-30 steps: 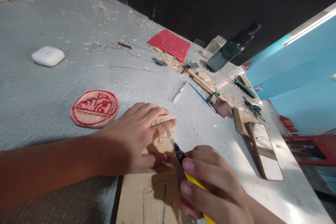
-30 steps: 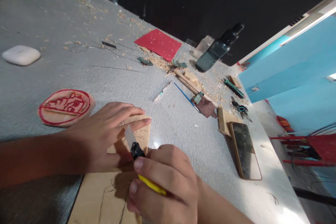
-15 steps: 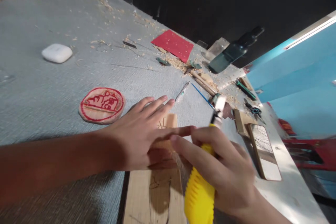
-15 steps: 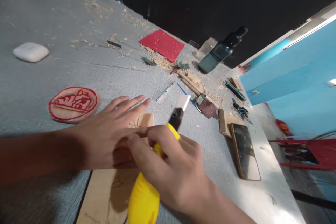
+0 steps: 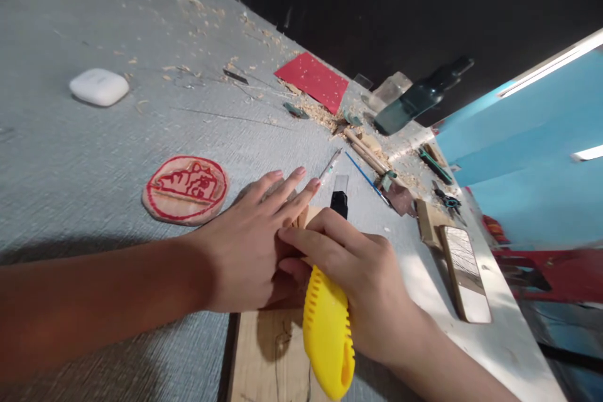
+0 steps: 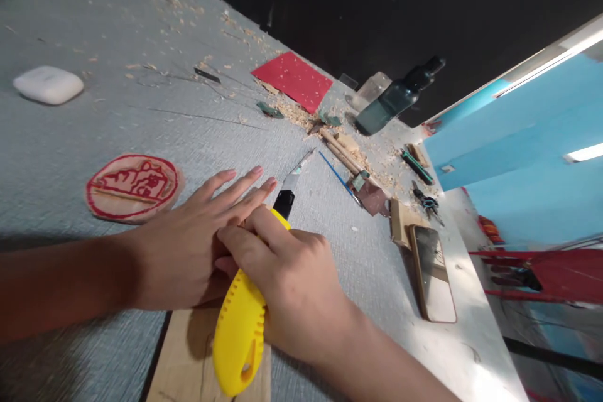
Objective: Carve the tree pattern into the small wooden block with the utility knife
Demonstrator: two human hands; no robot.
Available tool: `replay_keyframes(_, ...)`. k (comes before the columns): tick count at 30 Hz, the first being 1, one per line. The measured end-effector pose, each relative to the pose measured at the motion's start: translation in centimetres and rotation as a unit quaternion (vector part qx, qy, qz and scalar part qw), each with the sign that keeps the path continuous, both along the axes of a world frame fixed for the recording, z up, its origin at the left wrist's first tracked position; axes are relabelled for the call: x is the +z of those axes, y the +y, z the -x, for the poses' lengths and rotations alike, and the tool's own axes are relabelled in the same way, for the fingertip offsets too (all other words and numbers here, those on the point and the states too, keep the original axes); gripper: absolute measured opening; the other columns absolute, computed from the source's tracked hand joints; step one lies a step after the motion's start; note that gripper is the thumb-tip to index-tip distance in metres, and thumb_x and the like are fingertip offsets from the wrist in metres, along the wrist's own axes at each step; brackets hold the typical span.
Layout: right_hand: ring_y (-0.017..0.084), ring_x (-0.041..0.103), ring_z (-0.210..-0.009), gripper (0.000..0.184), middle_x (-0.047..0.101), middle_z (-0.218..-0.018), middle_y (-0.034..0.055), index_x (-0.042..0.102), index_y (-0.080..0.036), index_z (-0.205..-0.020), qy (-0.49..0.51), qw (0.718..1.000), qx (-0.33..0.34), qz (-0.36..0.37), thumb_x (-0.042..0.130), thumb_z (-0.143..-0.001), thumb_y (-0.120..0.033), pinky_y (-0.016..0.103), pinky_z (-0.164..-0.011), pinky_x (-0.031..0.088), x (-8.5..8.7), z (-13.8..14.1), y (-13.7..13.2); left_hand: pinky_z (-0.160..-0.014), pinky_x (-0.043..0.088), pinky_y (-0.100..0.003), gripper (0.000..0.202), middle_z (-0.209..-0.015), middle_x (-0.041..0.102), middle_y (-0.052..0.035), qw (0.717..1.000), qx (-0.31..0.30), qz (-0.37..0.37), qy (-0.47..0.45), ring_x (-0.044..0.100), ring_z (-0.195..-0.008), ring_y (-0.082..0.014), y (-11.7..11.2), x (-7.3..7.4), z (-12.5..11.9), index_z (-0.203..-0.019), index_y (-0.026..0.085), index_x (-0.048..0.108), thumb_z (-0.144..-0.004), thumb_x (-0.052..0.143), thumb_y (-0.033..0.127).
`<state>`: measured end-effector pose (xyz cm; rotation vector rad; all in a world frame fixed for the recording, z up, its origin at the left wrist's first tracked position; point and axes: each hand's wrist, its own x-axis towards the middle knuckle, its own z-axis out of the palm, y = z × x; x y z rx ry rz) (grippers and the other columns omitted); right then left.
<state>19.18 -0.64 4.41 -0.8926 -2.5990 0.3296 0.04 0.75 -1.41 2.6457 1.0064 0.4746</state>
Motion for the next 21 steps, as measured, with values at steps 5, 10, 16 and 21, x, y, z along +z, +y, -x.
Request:
replay_keyframes(5,0.014,0.068,-0.075,0.014,0.070,-0.097,0.0066,0.070,-0.015,-0.116,0.053,0.998,0.016,0.014,0.062,-0.105,-0.019,0.025,-0.059,0.055,-1.0,-0.1,0.0,-0.131,0.001,-0.064,0.069,-0.178,0.023,-0.0185,1.000,-0.011,-0.006,-0.008,0.003,-0.168,-0.0410,0.0,-0.4,0.1,-0.160,0.017,0.046,-0.100,0.057,0.048)
replay_keyframes(10,0.014,0.069,-0.077,0.013,0.071,-0.099,0.0062,0.071,-0.016,-0.114,0.108,0.994,0.020,-0.011,0.064,-0.103,-0.018,0.025,-0.060,0.054,-2.6,-0.4,-0.2,-0.131,0.002,-0.063,0.058,-0.168,0.045,-0.0089,1.000,-0.023,-0.013,-0.017,0.001,-0.168,-0.0383,0.1,-0.5,0.1,-0.158,0.027,0.049,-0.106,0.047,0.052)
replay_keyframes(16,0.012,0.069,-0.076,0.014,0.070,-0.097,0.0036,0.073,-0.016,-0.113,0.141,0.990,0.011,-0.007,0.069,-0.100,-0.016,0.024,-0.062,0.052,-3.2,0.0,-0.2,-0.131,0.006,-0.064,0.054,-0.162,0.052,-0.0077,0.999,-0.021,-0.027,-0.003,0.005,-0.168,-0.0379,0.3,-0.6,0.1,-0.156,0.029,0.051,-0.107,0.045,0.050)
replay_keyframes(21,0.011,0.068,-0.075,0.010,0.070,-0.094,0.0026,0.073,-0.017,-0.107,0.155,0.988,-0.002,-0.015,0.071,-0.097,-0.014,0.023,-0.061,0.051,-3.1,0.3,-0.3,-0.131,0.008,-0.062,0.051,-0.161,0.053,-0.0070,0.998,-0.024,-0.053,-0.005,0.006,-0.167,-0.0375,0.1,-0.8,0.2,-0.154,0.028,0.052,-0.108,0.046,0.047)
